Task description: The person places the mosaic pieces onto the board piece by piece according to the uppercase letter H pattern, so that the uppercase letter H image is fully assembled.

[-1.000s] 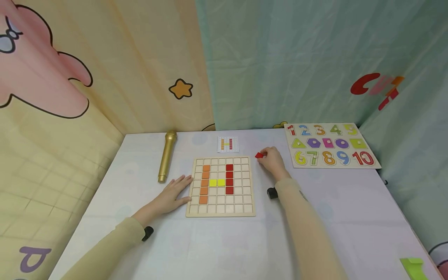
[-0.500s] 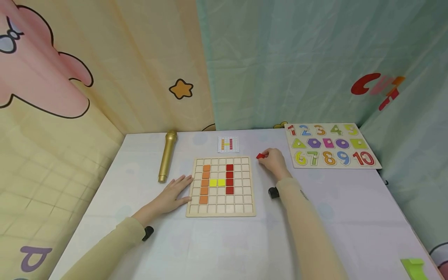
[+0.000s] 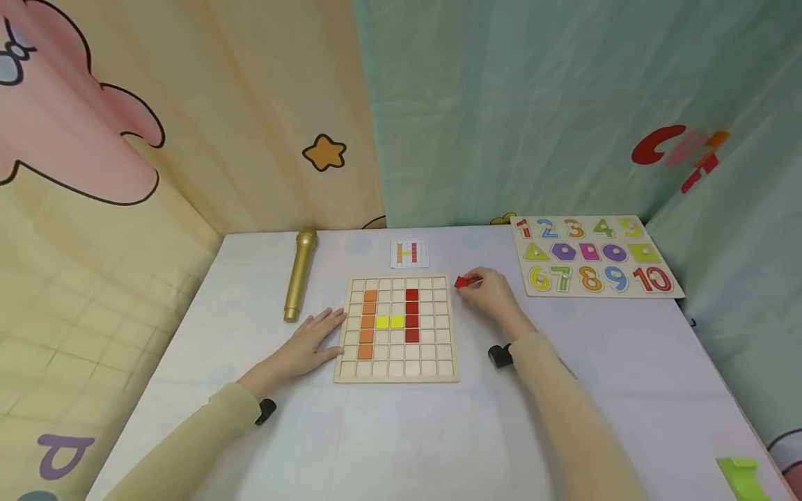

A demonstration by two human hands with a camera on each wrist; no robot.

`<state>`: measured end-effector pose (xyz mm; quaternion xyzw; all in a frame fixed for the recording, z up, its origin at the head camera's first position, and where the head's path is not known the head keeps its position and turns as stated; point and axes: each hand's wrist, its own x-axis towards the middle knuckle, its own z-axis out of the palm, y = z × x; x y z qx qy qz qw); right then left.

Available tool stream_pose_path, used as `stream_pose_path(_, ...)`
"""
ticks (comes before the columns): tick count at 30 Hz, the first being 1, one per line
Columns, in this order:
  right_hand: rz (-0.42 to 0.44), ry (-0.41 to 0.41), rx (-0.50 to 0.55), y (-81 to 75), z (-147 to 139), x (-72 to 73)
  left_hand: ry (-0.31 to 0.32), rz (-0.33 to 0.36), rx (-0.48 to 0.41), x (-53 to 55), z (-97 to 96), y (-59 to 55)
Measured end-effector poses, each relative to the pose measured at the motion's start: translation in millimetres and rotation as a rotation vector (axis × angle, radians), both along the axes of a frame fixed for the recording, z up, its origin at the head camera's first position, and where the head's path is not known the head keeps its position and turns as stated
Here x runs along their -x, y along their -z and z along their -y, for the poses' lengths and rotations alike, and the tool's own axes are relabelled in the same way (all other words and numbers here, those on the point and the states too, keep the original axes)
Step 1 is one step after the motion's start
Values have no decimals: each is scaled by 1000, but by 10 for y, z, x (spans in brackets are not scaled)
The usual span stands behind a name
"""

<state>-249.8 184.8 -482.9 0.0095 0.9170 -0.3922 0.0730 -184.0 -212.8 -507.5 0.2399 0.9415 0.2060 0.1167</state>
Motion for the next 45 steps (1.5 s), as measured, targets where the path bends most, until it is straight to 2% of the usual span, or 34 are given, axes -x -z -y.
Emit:
stream_pose_path(5,-41,-65,23,-62,114,-174,3,1,1,10,1,-22)
stream_pose_path(11,-27,-159,44,-126,353,-444,6,-2,2,24,2,-17)
stream_pose_path(17,-33,-245,55,-70,520,-623,5,-5,4,26,-4,-16)
stream_pose_path(22,-11,-286,54,-6,622,-735,7,0,4,18,-7,-24)
stream_pose_path(27,-39,-343,30,25,710,-808,6,-6,-8,12,-12,-39)
stream_pose_path(34,-32,-353,-41,28,798,-867,-1,8,4,15,-14,-38)
stream_pose_path(40,-63,-382,-126,39,843,-879,0,4,-5,16,-16,-50)
stream_pose_path(45,-68,-376,-138,38,857,-885,3,7,2,17,-21,-59)
